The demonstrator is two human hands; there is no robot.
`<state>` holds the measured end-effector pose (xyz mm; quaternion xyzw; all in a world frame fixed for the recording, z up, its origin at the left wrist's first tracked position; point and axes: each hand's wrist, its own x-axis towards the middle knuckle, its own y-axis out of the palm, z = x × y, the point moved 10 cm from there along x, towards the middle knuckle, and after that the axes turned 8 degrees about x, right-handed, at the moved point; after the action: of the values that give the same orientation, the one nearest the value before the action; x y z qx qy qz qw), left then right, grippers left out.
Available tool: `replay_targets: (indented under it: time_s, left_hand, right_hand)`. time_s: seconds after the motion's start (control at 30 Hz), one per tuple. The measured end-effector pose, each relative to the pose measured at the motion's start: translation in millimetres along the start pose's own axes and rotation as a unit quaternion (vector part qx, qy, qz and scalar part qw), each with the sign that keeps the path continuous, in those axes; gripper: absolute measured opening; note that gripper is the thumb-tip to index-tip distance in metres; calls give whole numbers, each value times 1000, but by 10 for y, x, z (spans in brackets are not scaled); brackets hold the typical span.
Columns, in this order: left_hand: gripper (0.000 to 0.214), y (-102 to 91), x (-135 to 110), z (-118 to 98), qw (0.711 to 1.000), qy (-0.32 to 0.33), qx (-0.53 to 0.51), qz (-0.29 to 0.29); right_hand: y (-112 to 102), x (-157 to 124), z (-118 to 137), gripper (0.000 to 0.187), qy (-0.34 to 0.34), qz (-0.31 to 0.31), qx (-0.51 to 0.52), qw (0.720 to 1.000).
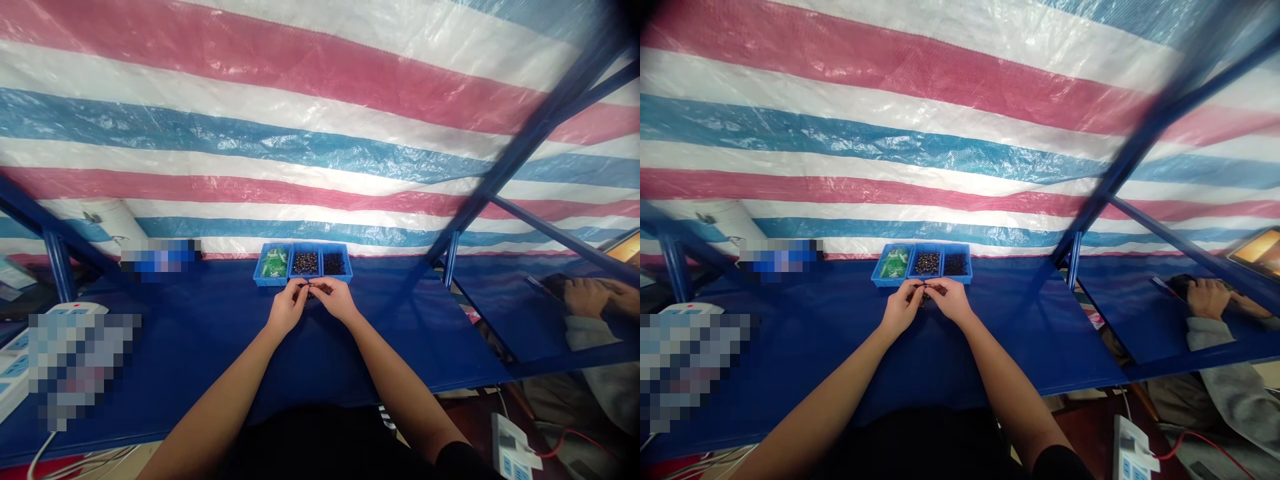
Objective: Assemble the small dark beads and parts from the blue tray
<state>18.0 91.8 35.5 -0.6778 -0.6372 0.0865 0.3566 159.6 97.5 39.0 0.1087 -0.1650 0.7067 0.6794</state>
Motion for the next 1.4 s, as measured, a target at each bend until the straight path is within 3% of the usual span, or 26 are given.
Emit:
replay_targets:
  time_s: [1.4]
  left_hand:
    - [28,-44,15,-46,999,28,16,-19]
  right_hand:
    - [-21,0,-36,25,10,-13,4,1000]
